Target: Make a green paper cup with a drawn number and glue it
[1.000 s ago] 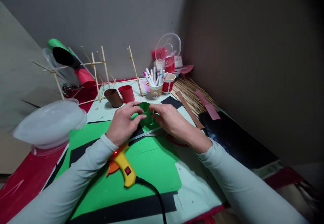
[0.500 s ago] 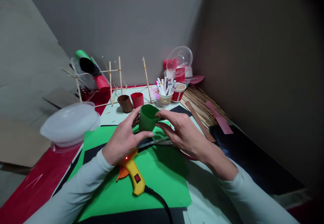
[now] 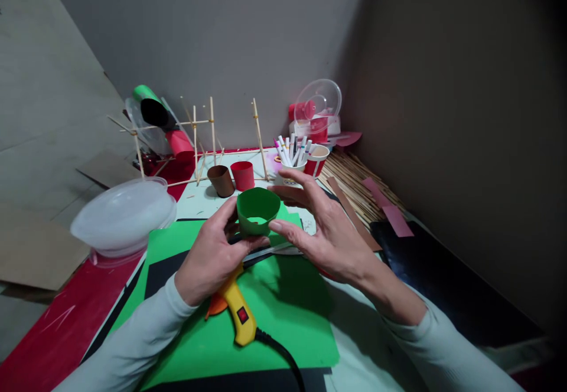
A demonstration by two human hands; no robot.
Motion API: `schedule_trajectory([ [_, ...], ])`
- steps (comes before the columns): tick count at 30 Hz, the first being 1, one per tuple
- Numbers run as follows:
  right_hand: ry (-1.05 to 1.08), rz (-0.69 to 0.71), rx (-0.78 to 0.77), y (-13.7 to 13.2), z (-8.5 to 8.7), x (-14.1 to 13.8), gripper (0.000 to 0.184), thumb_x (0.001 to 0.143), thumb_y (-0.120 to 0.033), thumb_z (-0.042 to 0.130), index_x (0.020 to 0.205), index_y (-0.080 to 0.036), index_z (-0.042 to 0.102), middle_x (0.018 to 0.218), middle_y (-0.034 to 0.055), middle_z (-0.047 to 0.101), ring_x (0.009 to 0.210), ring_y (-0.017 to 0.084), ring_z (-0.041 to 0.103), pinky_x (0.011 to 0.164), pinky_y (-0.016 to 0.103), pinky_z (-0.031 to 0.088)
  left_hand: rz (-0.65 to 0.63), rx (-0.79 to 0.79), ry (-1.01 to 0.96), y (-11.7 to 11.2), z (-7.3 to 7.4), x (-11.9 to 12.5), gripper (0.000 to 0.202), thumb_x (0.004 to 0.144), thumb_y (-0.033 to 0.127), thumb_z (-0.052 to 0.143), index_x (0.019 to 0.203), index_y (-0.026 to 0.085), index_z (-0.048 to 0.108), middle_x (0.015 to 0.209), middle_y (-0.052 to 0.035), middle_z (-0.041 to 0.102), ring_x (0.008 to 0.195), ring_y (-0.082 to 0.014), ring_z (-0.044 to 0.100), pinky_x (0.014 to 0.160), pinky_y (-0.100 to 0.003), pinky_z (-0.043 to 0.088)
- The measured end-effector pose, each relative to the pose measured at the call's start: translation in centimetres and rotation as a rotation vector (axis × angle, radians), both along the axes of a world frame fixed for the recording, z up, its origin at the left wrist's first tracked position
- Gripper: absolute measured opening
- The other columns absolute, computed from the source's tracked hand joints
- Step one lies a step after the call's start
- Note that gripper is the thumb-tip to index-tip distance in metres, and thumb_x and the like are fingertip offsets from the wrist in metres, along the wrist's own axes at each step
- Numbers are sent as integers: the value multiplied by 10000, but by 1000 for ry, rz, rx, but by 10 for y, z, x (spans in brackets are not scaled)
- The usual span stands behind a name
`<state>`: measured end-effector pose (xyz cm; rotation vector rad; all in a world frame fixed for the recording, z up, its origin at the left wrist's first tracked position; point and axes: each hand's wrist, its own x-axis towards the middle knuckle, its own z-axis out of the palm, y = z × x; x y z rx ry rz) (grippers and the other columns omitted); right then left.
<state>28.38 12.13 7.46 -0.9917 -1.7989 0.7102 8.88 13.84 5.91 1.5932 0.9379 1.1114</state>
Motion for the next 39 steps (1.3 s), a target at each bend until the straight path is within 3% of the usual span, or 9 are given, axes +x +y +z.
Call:
schedule_trajectory([
  [6, 15, 69, 125, -5, 6, -1, 703, 890, -482, 710, 1494, -276, 415, 1561, 102, 480, 1444, 282, 453, 1167, 505, 401, -139, -185, -93, -10, 5, -1, 471, 668, 144, 869, 1085, 243, 672, 1076, -3, 740, 1095, -237, 685, 898, -287, 557],
  [10, -50, 152, 201, -13, 16, 5, 626, 986, -533, 549, 1534, -260, 423, 1613, 56, 427, 1512, 240, 354, 1245, 465, 293, -314, -346, -101, -15, 13, -1, 451, 674, 157, 865, 1085, 242, 699, 1109, -24, 751, 1125, -280, 682, 906, -313, 571],
  [13, -98, 244, 223, -16, 22, 9, 588, 1037, -503, 447, 1546, -210, 422, 1632, 46, 393, 1546, 210, 281, 1280, 419, 209, -337, -425, -83, -19, 20, 1, 460, 613, 165, 886, 1030, 239, 706, 1100, -44, 757, 1131, -331, 681, 927, -385, 584],
  [17, -180, 341, 182, -17, 21, 5, 582, 1052, -477, 410, 1576, -227, 366, 1667, 22, 315, 1558, 192, 244, 1282, 398, 197, -324, -365, -35, -21, 23, 3, 413, 627, 235, 864, 1015, 239, 721, 1177, -56, 740, 1217, -369, 631, 1003, -435, 552],
  [22, -264, 352, 141, -16, 14, -3, 704, 1032, -614, 332, 1589, -184, 344, 1672, 66, 294, 1562, 171, 225, 1280, 350, 185, -344, -243, 11, -18, 13, 0, 474, 689, 270, 822, 1148, 221, 714, 1382, -59, 652, 1358, -369, 522, 1134, -429, 440],
  [25, -234, 356, 110, -16, 15, -2, 766, 1014, -657, 323, 1605, -171, 299, 1683, 66, 266, 1568, 165, 202, 1284, 334, 162, -335, -305, -33, -18, 9, 0, 498, 697, 261, 838, 1177, 235, 709, 1380, -58, 657, 1356, -364, 530, 1101, -413, 471],
  [30, 123, 197, 9, -11, 14, 7, 578, 998, -655, 407, 1508, -388, 466, 1619, -57, 417, 1527, 219, 324, 1261, 415, 253, -375, -519, -213, -26, 11, 5, 542, 727, 230, 835, 1245, 257, 680, 1241, -58, 736, 1191, -317, 662, 995, -397, 548],
  [35, 439, 190, -77, 2, 3, 8, 521, 995, -628, 465, 1372, -299, 606, 1490, 37, 582, 1406, 252, 506, 1144, 457, 429, -325, -585, -283, -32, 17, 6, 510, 698, 230, 848, 1184, 216, 697, 968, -57, 786, 862, -233, 735, 807, -328, 589],
  [39, 464, 105, -73, 6, 1, 8, 387, 1021, -520, 494, 1208, -251, 700, 1325, 57, 688, 1261, 235, 619, 1023, 398, 514, -301, -589, -308, -30, 18, 2, 398, 702, 258, 848, 1074, 179, 729, 895, -69, 782, 811, -210, 723, 770, -299, 577],
])
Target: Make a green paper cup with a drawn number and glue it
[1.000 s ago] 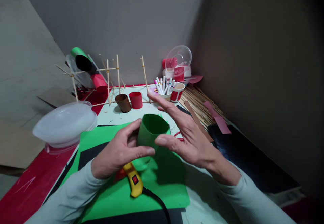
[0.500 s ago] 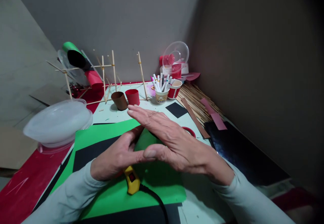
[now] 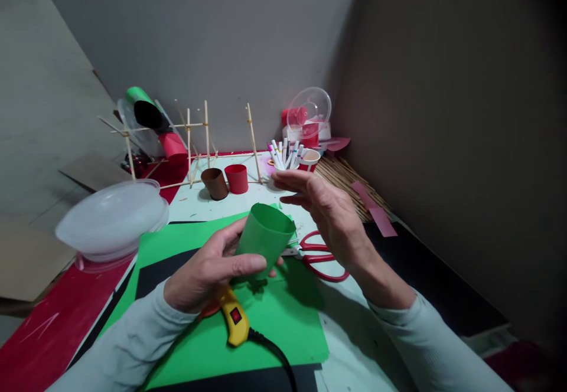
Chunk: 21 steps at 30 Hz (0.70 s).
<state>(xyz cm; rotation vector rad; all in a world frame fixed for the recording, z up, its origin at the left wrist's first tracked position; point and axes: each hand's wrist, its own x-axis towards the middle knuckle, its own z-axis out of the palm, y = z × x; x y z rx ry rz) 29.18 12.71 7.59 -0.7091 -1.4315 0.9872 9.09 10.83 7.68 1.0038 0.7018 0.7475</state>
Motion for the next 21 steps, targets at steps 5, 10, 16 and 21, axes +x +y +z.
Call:
schedule_trajectory([
  [5, -177, -122, 31, -5, 8, 2, 272, 983, -416, 590, 1138, -242, 732, 1214, 45, 737, 1153, 224, 660, 918, 344, 531, 52, -63, -116, 9, -2, -4, 300, 751, 296, 828, 1019, 179, 756, 962, -92, 801, 868, -241, 749, 779, -328, 604],
  [10, -281, -31, 29, -10, 11, -4, 179, 912, -331, 663, 1056, -240, 720, 1414, 52, 640, 1307, 255, 582, 988, 371, 516, 50, -79, -131, 13, -6, -6, 333, 749, 355, 831, 1014, 166, 765, 924, -103, 809, 850, -256, 759, 767, -331, 619],
  [16, -30, 147, -203, -3, -4, -8, 129, 890, -333, 704, 847, -216, 672, 1379, 46, 656, 1144, 238, 659, 925, 369, 524, -58, -83, -136, 12, -4, -4, 458, 795, 509, 761, 1050, 129, 758, 948, -155, 799, 862, -302, 755, 804, -410, 618],
  [21, 280, 244, -421, 4, -9, -8, 160, 795, -320, 757, 901, -201, 740, 983, 48, 746, 901, 208, 688, 862, 340, 550, 147, -81, -74, 20, -2, -7, 369, 842, 464, 714, 1060, 168, 750, 959, -109, 768, 867, -246, 703, 759, -353, 605],
])
